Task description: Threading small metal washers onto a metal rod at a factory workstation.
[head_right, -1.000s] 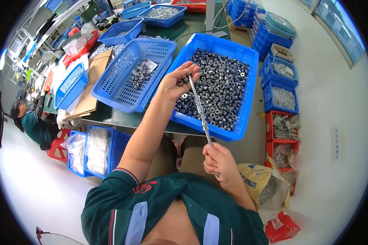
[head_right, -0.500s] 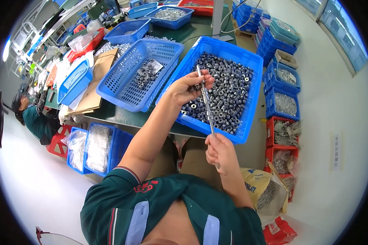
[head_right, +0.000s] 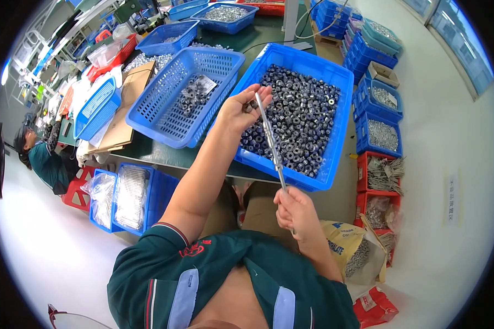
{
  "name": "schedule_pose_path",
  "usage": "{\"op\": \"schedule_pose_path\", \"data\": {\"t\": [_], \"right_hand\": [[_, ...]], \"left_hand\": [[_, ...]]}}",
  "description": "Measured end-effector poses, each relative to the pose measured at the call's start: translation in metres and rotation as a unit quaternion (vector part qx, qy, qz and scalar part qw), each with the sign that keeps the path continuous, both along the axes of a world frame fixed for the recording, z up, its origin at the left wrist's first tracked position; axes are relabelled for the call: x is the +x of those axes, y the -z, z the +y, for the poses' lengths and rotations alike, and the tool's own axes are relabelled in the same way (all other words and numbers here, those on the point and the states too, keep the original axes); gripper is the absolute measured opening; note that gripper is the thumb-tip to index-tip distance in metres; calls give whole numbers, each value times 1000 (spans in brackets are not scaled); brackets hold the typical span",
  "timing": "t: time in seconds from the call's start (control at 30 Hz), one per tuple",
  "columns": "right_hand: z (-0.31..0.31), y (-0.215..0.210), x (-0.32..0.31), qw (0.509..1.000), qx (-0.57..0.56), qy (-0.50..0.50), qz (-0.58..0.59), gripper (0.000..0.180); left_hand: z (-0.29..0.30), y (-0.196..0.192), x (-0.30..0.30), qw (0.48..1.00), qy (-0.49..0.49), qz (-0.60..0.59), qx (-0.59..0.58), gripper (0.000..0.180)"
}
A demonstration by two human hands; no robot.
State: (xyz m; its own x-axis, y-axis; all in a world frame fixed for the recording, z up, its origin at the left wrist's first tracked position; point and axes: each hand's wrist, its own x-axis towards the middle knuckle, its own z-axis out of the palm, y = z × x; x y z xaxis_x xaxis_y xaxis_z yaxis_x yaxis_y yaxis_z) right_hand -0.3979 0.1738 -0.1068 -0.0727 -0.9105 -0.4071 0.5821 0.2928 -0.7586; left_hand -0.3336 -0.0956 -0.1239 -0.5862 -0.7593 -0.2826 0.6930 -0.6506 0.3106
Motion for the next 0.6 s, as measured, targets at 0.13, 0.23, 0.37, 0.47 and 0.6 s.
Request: {"op": "schedule_pose_path", "data": {"t": [0.13,0.23,0.37,0.47,0.6], "right_hand": [[12,1,3,999,27,-22,-2,21],[12,3,4,999,27,-26,-5,21],[12,0,5,1000,21,-22,4,21],[10,1,5,1000,20,-22,5,21],[11,0,6,999,21,-24,-24,21]], "left_hand": [[-1,-1,1,999,-25,35,0,31],[-1,-2,2,999,-17,34,-22,31],[3,-5,0,999,-27,17,-28,27],[4,-7,-1,998,-27,32,-36,25],[5,-7,0,994,-43,57,-79,26]]}}
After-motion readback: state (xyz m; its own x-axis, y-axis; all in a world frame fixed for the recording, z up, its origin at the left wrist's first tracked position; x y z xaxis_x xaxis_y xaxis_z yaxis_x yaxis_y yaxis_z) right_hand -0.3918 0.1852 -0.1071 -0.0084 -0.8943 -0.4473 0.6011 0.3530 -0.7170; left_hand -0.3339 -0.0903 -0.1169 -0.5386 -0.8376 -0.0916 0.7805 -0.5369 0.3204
